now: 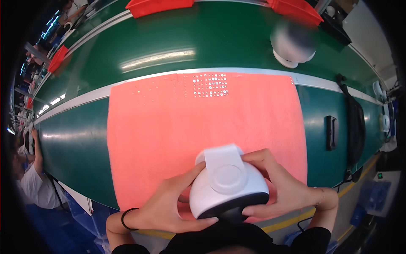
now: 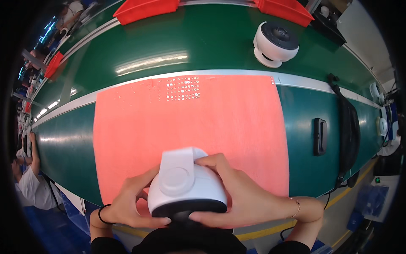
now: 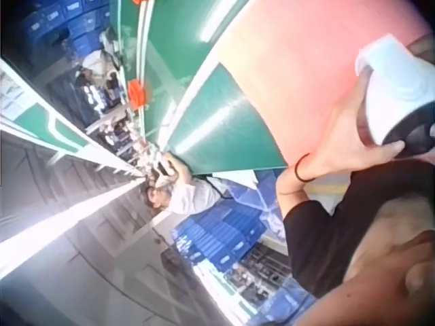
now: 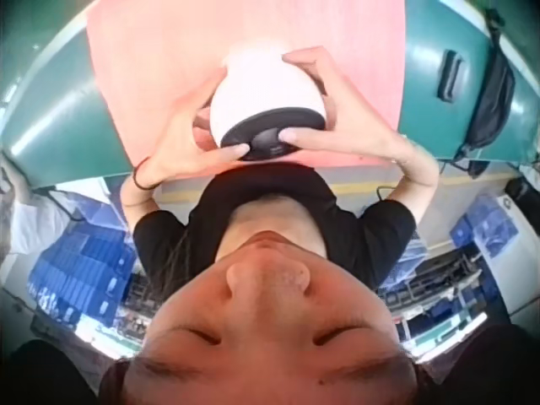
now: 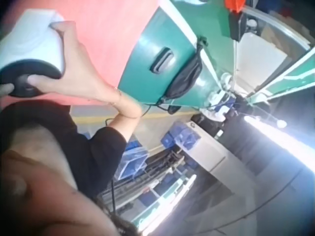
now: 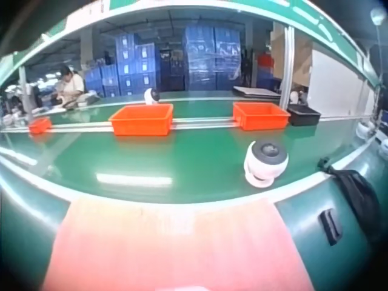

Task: Assembling and inspecting a dome-shaped lighting or camera fixture on a factory assembly line.

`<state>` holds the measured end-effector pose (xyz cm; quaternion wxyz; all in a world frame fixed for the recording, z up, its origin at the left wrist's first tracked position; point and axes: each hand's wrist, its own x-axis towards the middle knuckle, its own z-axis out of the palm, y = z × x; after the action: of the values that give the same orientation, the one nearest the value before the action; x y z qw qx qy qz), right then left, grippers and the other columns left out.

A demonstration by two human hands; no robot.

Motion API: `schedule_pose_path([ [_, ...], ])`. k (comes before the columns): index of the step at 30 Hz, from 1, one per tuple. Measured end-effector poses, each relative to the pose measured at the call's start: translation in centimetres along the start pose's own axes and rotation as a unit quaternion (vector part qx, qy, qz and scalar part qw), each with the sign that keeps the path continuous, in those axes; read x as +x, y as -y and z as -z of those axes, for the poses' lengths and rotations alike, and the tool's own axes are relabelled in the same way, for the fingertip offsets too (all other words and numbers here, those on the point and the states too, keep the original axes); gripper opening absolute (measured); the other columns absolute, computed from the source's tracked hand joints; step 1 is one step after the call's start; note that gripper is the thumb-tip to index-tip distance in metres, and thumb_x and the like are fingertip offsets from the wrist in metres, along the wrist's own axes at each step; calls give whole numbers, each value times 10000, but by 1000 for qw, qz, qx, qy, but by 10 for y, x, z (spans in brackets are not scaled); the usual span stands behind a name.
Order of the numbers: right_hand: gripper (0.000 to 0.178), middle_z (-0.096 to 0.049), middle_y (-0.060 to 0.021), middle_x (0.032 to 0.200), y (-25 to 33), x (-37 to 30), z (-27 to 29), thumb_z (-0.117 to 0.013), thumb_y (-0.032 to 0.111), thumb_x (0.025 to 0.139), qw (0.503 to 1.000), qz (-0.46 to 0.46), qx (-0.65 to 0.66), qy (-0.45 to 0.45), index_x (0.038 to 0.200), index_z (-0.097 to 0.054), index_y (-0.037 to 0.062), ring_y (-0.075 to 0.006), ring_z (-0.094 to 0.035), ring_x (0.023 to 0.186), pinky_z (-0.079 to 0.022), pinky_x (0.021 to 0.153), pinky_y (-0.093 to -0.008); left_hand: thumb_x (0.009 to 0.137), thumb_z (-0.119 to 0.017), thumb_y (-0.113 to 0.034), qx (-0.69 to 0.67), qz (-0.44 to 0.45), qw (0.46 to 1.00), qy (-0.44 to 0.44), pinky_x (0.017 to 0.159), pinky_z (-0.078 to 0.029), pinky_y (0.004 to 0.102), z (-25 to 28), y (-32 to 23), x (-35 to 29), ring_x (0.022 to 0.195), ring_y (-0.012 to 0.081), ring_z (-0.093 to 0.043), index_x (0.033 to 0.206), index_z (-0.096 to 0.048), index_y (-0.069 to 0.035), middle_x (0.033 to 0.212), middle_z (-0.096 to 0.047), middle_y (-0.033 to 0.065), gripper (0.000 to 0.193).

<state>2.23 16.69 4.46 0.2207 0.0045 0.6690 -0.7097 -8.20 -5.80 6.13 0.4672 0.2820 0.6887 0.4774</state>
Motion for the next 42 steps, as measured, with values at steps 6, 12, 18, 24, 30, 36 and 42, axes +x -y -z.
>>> schedule_pose_path([
  [6, 902, -514, -153, 1115, 2, 31, 4, -906, 283, 533, 939, 262, -163, -152, 1193, -357, 6, -232, -532, 1079, -407, 944, -349, 628, -798, -169, 202, -203, 950, -124, 827, -529, 359, 4, -12, 5, 1016, 303, -620, 1357, -318, 65, 1136, -579, 232, 903],
  [12, 818, -552, -225, 1116, 14, 69, 20, -865, 312, 586, 921, 267, -192, -207, 1179, -381, 26, -330, -569, 1073, -470, 881, -392, 614, -800, -154, 235, -225, 935, -142, 783, -555, 340, 41, -9, 30, 1041, 274, -603, 1352, -305, 96, 1164, -564, 226, 924],
  [18, 1035, -323, -136, 1376, 40, 85, 27, -799, 136, 642, 944, 293, -19, -151, 1440, -143, 79, -257, -360, 1284, -334, 1053, -382, 775, -683, -335, -139, -313, 930, -135, 1038, -346, 387, 83, 7, 69, 1222, 274, -445, 1354, -328, 29, 1310, -457, 158, 770],
  [24, 973, -473, -208, 1271, 52, 121, 22, -802, 196, 634, 843, 401, -183, -308, 1415, -248, 21, -282, -541, 1121, -509, 884, -376, 839, -396, -692, -382, -317, 801, -336, 1018, -375, 414, 60, -24, 121, 1239, 271, -423, 1373, -318, -87, 1354, -415, 109, 811],
  [30, 890, -494, -189, 1246, 59, 166, 47, -791, 199, 663, 851, 340, -106, -385, 1380, -307, -10, -264, -542, 1110, -514, 864, -358, 821, -410, -701, -328, -298, 829, -340, 958, -444, 445, 107, -37, 174, 1153, 271, -511, 1296, -435, -103, 1283, -490, 113, 763],
  [36, 929, -531, -164, 1180, 28, 220, 103, -742, 386, 729, 892, 188, 202, -359, 1388, -200, 18, -277, -573, 1032, -525, 759, -388, 837, -522, -572, -313, -106, 916, -227, 848, -498, 520, 138, -20, 208, 1125, 350, -521, 1266, -426, -125, 1273, -460, 151, 628],
  [42, 903, -505, -227, 1163, 3, 220, 132, -681, 520, 747, 903, 125, 128, -390, 1332, -232, -2, -260, -644, 806, -537, 574, -363, 823, -635, -402, -277, -78, 900, -327, 983, -310, 491, 127, 25, 226, 1242, 264, -339, 1257, -347, -191, 1340, -342, 73, 562],
])
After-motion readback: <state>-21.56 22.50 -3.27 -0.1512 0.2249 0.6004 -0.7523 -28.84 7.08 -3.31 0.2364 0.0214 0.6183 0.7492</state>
